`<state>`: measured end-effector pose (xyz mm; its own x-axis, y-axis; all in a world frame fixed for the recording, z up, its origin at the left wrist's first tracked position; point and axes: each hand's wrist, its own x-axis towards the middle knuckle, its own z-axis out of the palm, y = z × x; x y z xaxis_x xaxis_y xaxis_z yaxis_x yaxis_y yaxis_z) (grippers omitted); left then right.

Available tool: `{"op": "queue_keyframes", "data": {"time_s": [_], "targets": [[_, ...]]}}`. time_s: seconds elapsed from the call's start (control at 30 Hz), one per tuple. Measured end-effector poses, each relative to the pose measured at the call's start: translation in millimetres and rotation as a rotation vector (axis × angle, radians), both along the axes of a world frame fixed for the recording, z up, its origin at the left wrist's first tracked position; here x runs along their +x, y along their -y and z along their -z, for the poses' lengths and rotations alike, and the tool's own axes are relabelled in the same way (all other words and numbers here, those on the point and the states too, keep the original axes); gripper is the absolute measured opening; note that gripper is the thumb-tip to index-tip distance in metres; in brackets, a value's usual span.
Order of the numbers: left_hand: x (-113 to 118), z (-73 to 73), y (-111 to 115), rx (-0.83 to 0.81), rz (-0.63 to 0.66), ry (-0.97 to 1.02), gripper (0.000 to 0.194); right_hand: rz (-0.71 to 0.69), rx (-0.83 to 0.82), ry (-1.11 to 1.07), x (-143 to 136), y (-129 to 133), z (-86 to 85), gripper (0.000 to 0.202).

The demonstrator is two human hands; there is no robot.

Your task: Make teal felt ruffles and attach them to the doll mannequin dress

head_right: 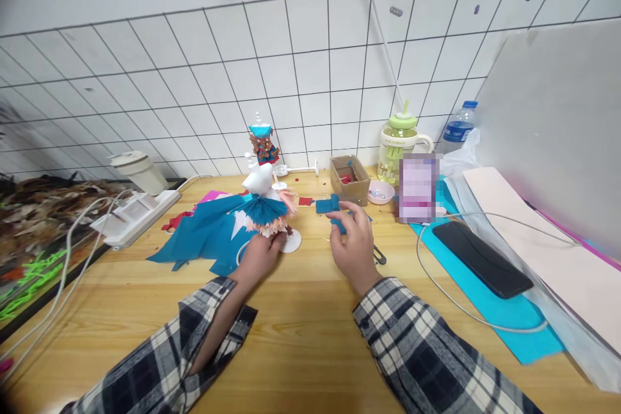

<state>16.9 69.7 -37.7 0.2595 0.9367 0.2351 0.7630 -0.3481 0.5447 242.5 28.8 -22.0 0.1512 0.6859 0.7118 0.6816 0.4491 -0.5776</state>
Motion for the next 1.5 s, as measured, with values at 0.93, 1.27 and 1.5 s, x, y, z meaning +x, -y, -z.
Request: {"op": "queue_keyframes", "data": {"time_s": [0.93, 1.27, 1.5], "targets": [[-4.3, -14.7, -7.1, 0.182, 0.005, -0.035, 0.034, -0.046, -0.127, 0.144, 10.6, -18.5, 18.8, 0.023], [-73.4, -33.4, 27.4, -0.042, 0.276, -0.343, 0.020, -0.013, -0.149, 0.084, 16.4, -21.1, 19.1, 0.024], [-58.0, -24.8, 25.9, -0.107, 0.124, -0.150, 0.023, 0.038, -0.139, 0.077, 21.1, -23.1, 20.1, 0.024]]}}
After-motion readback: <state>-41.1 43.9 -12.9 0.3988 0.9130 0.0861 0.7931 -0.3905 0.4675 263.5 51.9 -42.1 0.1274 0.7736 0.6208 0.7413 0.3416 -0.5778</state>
